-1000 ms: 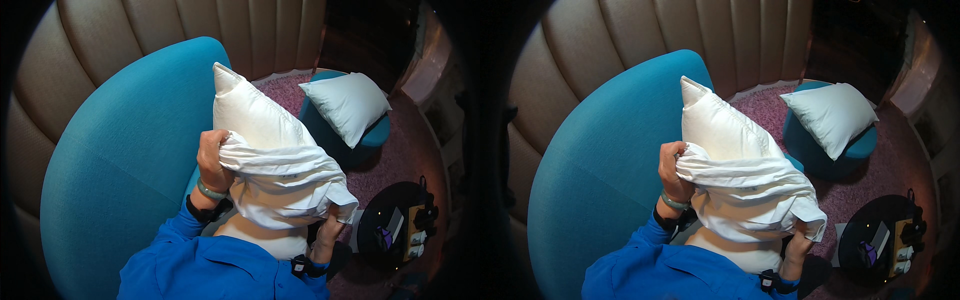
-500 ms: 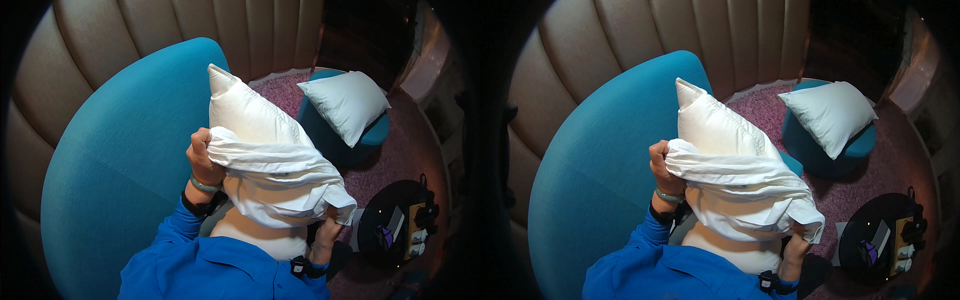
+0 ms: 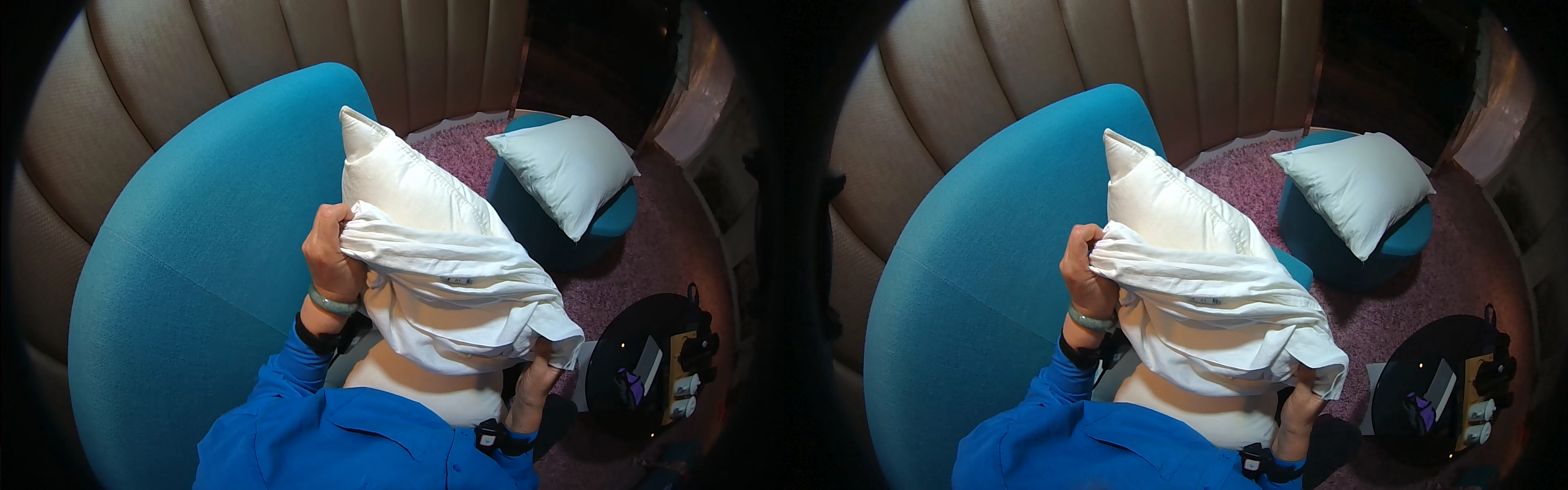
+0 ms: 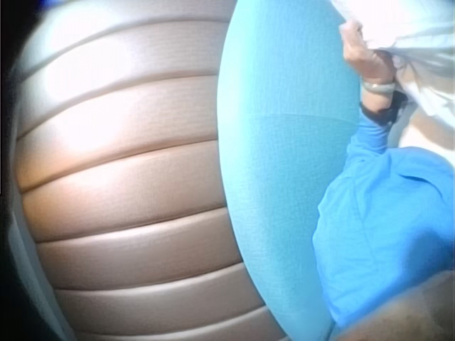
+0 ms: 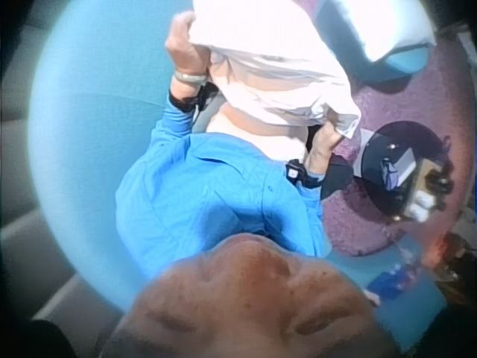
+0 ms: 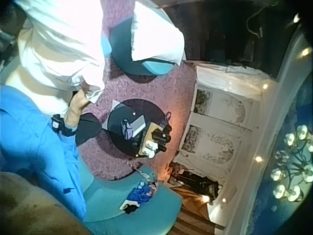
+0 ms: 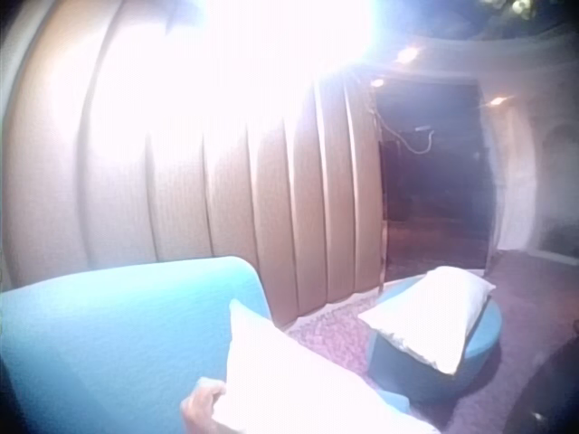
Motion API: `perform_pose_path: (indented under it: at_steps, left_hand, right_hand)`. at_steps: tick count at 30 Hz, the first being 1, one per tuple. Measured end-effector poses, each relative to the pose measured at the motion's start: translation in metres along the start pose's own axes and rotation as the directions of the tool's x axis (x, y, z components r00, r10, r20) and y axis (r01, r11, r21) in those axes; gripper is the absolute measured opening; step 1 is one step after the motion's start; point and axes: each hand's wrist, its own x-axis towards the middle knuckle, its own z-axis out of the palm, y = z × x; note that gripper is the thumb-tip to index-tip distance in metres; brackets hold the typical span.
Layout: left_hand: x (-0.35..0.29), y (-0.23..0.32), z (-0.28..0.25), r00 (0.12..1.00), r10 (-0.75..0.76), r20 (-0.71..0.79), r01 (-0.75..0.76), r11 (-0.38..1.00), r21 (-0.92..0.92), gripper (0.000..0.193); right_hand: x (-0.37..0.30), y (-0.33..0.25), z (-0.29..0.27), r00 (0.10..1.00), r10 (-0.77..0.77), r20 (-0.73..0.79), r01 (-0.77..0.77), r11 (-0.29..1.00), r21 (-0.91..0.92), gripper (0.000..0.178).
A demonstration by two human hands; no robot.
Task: The person inserts a white pillow into a white pillowcase while seated on a teal chair. They align the corners, pull the case over the pillow, and smooth the fabric to complete the task.
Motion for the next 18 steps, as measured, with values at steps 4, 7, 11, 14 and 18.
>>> perform_pose_path:
  at_steps: [4,7,11,14,18]
  left_hand:
    - [0.006,-0.007,0.005,0.996,0.08,-0.036,-0.078,0.995,0.056,0.02]
    - [0.011,-0.013,0.012,0.998,0.06,-0.014,-0.06,0.998,0.009,0.018]
    - [0.017,-0.013,0.013,0.997,-0.066,0.042,0.067,0.997,-0.024,0.023]
    - [0.029,-0.013,0.013,0.993,-0.098,0.063,0.102,0.993,-0.059,0.036]
    - [0.053,-0.023,0.013,0.992,0.114,0.053,-0.117,0.991,0.071,0.035]
  right_hand:
    - [-0.001,-0.002,0.001,1.0,-0.016,0.006,0.016,0.999,-0.04,0.037]
    - [-0.001,-0.001,0.002,0.999,-0.052,0.001,0.052,0.996,-0.078,0.037]
    - [-0.001,0.001,0.003,0.998,-0.06,-0.004,0.059,0.99,-0.126,0.036]
    - [-0.001,0.0,0.003,0.996,-0.088,0.023,0.09,0.974,-0.209,0.036]
    - [-0.004,-0.002,0.003,0.992,-0.117,0.04,0.124,0.951,-0.282,0.038]
